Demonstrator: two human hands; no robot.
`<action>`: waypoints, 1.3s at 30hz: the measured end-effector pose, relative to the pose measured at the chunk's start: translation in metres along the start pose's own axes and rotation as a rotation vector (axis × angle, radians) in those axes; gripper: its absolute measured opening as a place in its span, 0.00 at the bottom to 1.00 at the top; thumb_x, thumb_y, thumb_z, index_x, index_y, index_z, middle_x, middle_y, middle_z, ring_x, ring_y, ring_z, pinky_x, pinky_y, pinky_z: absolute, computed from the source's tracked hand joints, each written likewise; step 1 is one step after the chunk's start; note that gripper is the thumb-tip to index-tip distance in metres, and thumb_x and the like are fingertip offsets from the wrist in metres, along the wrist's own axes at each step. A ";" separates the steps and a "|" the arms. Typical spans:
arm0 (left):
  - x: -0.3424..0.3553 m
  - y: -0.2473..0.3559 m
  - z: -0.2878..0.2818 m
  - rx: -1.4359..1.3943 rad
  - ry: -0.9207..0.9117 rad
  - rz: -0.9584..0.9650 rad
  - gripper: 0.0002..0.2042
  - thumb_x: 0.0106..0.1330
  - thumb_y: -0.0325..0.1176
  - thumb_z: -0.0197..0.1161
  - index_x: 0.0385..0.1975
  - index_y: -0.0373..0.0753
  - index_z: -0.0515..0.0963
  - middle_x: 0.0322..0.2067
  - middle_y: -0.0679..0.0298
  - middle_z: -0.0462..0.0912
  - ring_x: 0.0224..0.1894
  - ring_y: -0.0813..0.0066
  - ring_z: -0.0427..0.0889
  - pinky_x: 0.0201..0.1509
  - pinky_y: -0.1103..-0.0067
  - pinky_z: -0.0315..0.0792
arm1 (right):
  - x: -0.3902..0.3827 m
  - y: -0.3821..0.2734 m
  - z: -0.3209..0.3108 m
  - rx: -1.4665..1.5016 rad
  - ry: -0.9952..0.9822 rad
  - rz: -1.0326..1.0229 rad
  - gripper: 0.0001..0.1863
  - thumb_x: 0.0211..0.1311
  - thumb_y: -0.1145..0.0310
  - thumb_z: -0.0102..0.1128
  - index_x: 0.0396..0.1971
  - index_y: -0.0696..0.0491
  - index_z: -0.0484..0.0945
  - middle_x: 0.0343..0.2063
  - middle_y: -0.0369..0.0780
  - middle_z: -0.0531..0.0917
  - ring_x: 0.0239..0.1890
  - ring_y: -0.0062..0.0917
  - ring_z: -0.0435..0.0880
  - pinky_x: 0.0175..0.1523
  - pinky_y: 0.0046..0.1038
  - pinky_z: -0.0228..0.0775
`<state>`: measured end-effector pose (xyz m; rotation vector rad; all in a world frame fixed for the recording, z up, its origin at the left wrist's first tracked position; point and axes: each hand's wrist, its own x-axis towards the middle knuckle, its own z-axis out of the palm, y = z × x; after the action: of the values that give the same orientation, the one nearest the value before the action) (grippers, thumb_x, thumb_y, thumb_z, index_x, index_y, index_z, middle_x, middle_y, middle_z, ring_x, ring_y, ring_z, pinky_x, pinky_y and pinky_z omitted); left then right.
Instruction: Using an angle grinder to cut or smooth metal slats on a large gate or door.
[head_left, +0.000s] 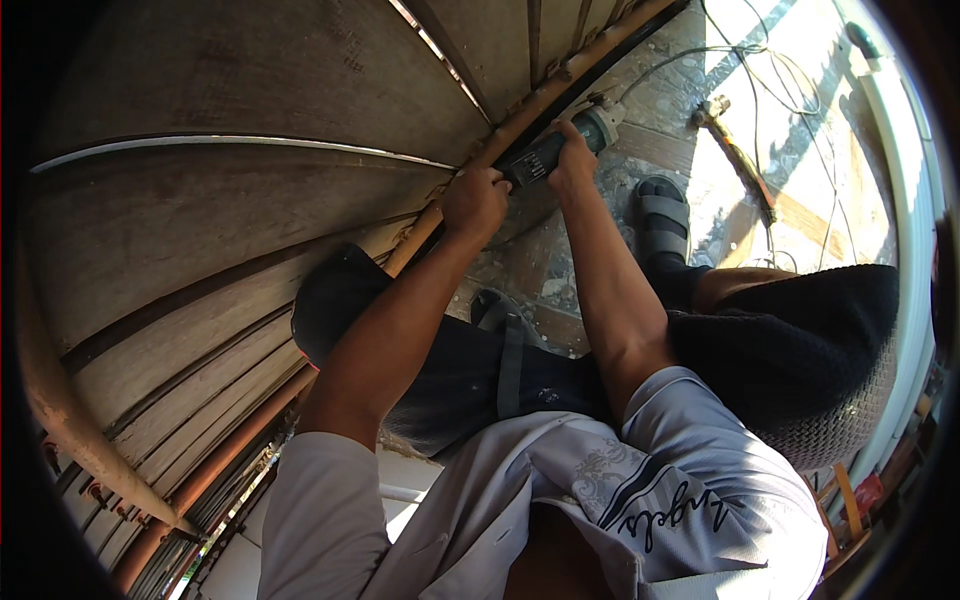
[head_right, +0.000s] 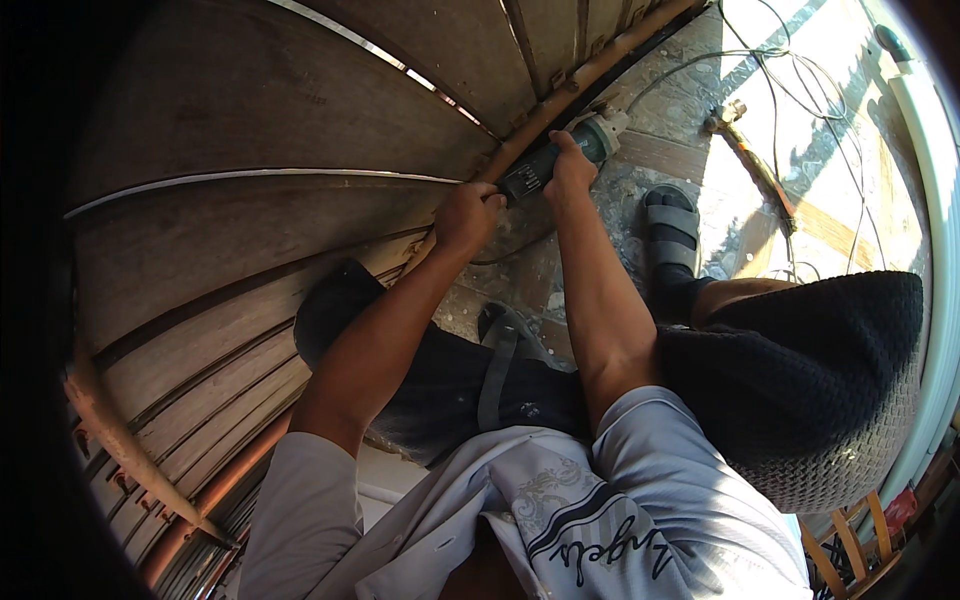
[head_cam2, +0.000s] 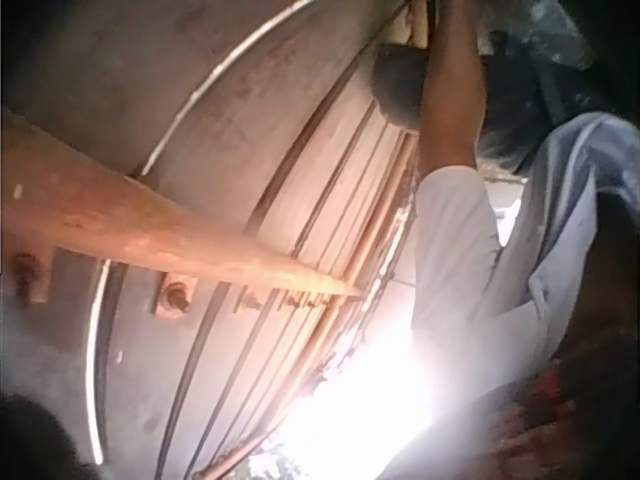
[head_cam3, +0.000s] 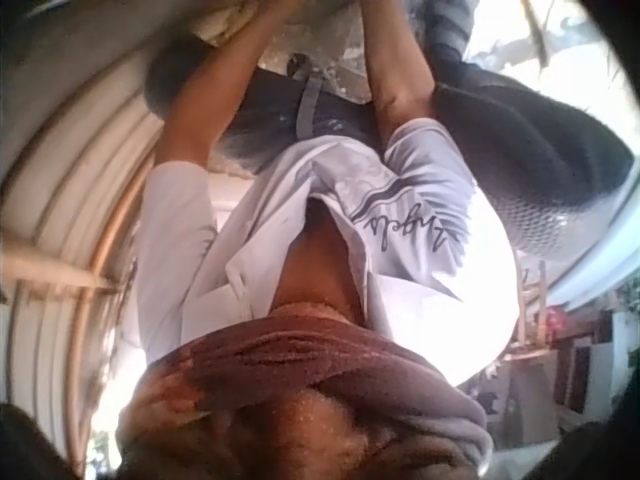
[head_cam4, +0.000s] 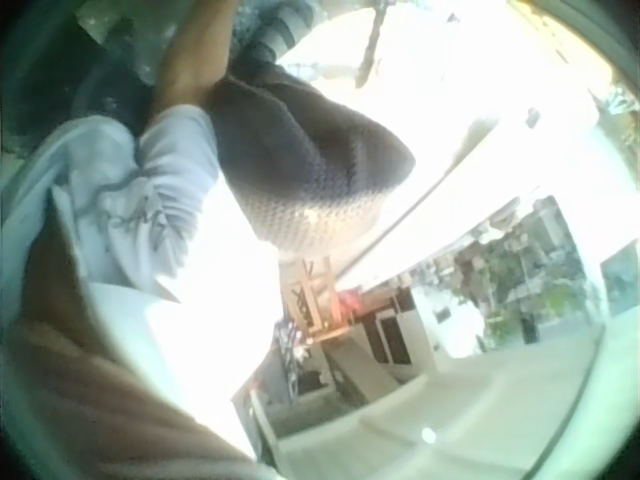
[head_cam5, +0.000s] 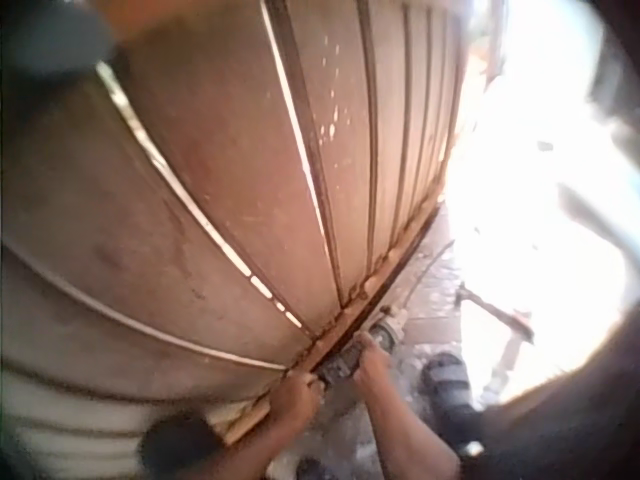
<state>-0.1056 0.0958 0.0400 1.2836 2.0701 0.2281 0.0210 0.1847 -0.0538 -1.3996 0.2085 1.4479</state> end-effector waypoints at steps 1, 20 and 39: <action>0.001 0.000 0.003 0.028 0.024 0.033 0.13 0.61 0.42 0.68 0.38 0.39 0.87 0.34 0.50 0.87 0.40 0.53 0.87 0.46 0.66 0.78 | 0.004 0.001 -0.002 -0.018 -0.016 -0.011 0.23 0.45 0.76 0.73 0.41 0.69 0.74 0.34 0.45 0.80 0.31 0.35 0.84 0.38 0.36 0.81; 0.035 -0.064 -0.005 0.086 -0.237 0.013 0.38 0.44 0.48 0.75 0.57 0.34 0.76 0.48 0.46 0.84 0.51 0.54 0.85 0.55 0.67 0.76 | -0.040 0.052 0.001 -0.293 -0.152 -0.073 0.20 0.46 0.74 0.74 0.38 0.64 0.77 0.31 0.44 0.82 0.29 0.32 0.84 0.34 0.35 0.80; 0.035 -0.046 0.014 0.115 -0.350 0.058 0.46 0.45 0.47 0.77 0.64 0.38 0.61 0.55 0.46 0.79 0.58 0.45 0.78 0.58 0.63 0.73 | -0.038 0.104 -0.004 -0.647 -0.032 -0.113 0.33 0.41 0.64 0.75 0.50 0.61 0.74 0.42 0.46 0.83 0.41 0.33 0.84 0.48 0.33 0.75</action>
<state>-0.1404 0.0999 -0.0084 1.3461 1.7691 -0.0875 -0.0639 0.1173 -0.0781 -1.8605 -0.3905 1.5065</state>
